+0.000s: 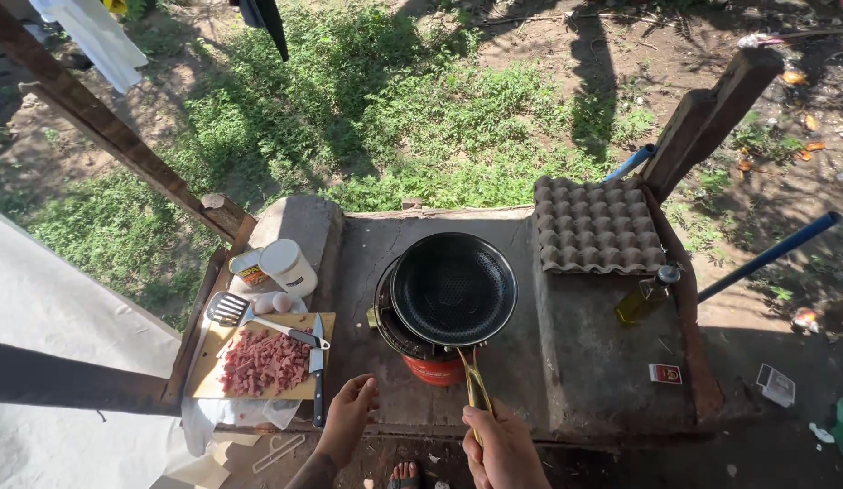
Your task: Frying diced meat in a pan on an outdoor portable stove.
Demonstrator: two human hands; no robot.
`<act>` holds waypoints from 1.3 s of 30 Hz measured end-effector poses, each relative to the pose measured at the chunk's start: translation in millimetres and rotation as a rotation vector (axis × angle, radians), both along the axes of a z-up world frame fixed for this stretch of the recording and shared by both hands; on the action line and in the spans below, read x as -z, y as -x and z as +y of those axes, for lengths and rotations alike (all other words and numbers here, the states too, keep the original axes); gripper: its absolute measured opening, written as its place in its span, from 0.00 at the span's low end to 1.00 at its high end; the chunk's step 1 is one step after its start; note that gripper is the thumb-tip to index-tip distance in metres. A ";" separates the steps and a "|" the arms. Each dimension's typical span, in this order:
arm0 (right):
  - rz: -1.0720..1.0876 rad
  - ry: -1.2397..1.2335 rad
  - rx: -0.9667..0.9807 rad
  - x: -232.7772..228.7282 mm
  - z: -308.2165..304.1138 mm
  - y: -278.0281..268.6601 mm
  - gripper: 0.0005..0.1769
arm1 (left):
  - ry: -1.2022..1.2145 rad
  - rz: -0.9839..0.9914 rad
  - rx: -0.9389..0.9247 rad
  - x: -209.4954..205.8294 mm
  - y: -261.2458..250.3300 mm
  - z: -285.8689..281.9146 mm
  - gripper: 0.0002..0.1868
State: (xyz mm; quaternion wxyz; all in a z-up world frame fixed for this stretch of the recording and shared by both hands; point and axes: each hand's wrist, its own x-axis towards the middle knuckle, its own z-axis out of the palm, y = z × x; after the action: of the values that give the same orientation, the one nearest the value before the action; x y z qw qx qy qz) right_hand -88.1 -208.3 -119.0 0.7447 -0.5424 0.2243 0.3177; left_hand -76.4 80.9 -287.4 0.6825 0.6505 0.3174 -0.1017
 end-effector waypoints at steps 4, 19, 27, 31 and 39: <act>0.013 0.006 -0.041 8.1 5.0 0.4 0.10 | 0.015 0.007 -0.019 -17.0 12.5 -13.5 0.22; -0.077 0.113 -0.397 -38.5 22.7 -14.5 0.17 | 0.033 -0.138 -0.053 -68.3 32.0 -46.1 0.21; -0.450 0.187 -0.558 13.3 14.6 -32.3 0.27 | 0.197 -0.244 0.249 -129.8 27.1 -73.4 0.24; -0.366 0.256 -0.532 -9.6 22.1 -28.4 0.27 | 0.136 -0.328 0.339 -158.0 27.4 -76.7 0.20; -0.382 0.648 -0.586 25.8 0.4 -49.3 0.42 | 0.170 -0.279 0.459 -168.5 21.8 -54.7 0.21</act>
State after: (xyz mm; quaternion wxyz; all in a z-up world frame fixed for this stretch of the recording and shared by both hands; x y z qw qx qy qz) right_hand -38.8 -207.9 -144.8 0.4443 -0.8358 0.0085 0.3224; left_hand -98.2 26.1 -119.0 0.7309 0.6535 0.0552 -0.1892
